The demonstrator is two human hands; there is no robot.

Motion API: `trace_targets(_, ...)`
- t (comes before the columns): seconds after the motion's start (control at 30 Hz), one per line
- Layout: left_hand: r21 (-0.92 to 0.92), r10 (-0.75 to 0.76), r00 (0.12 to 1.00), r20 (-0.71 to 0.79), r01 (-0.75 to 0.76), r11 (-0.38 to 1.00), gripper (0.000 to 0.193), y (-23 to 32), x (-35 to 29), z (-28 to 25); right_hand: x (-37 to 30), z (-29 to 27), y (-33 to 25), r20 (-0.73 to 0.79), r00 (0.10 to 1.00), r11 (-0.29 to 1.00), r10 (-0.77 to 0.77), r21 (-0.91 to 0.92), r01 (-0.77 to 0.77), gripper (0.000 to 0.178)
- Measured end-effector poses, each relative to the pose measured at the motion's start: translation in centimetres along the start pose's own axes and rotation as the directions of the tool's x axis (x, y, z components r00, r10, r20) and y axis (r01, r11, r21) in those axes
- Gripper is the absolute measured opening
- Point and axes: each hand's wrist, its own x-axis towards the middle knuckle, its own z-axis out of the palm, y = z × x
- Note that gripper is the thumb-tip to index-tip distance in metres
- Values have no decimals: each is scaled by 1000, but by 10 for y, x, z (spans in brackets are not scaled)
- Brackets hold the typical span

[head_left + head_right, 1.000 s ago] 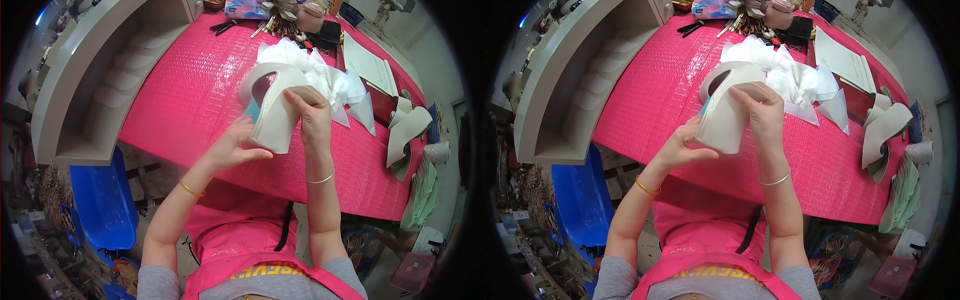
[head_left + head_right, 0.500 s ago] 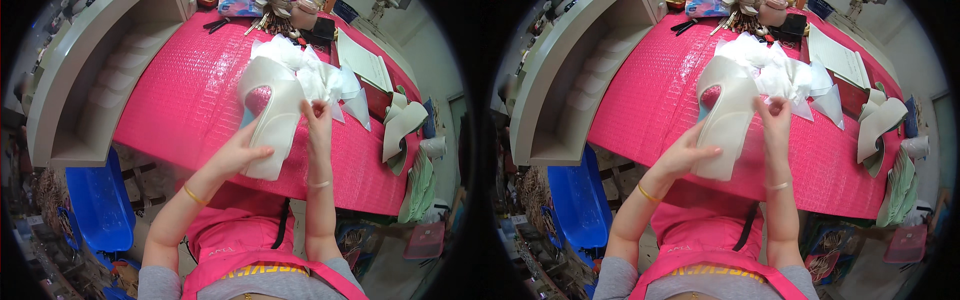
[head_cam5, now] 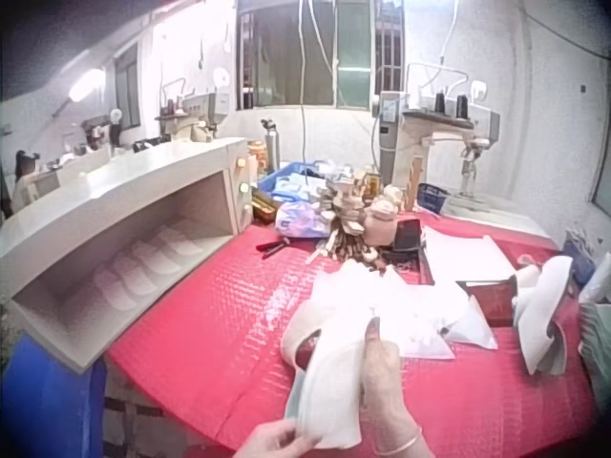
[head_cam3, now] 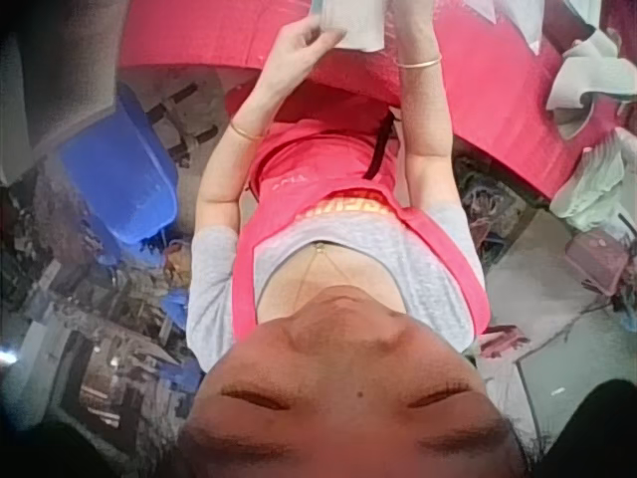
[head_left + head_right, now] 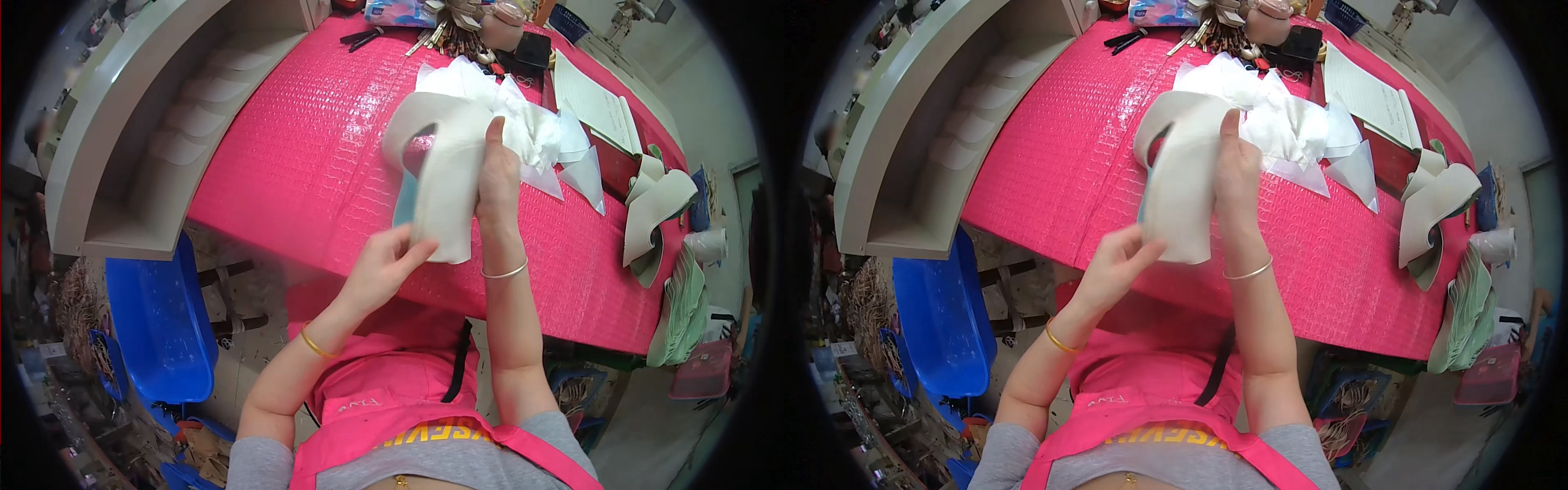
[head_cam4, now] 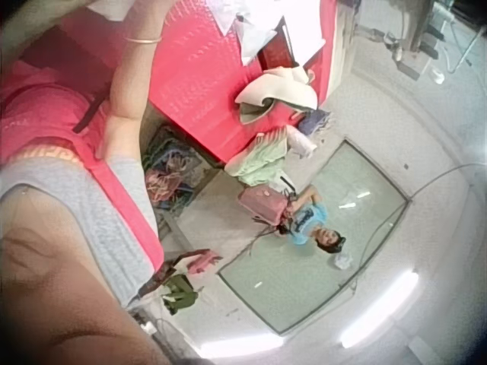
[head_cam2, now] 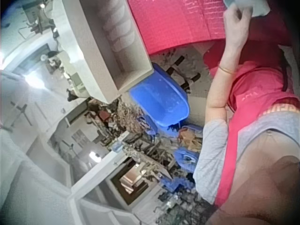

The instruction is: Assembling, lining, and aligning components for shoe uppers on a work table.

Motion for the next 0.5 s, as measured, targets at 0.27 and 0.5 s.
trace_targets(0.27,-341,-55,839,-542,-159,926,35,28,58,-32,-50,40,9,606,777,812,-167,-363,458,32)
trace_targets(0.5,-387,-114,859,-500,-103,916,39,48,55,-37,-37,28,14,714,696,966,77,-225,124,26)
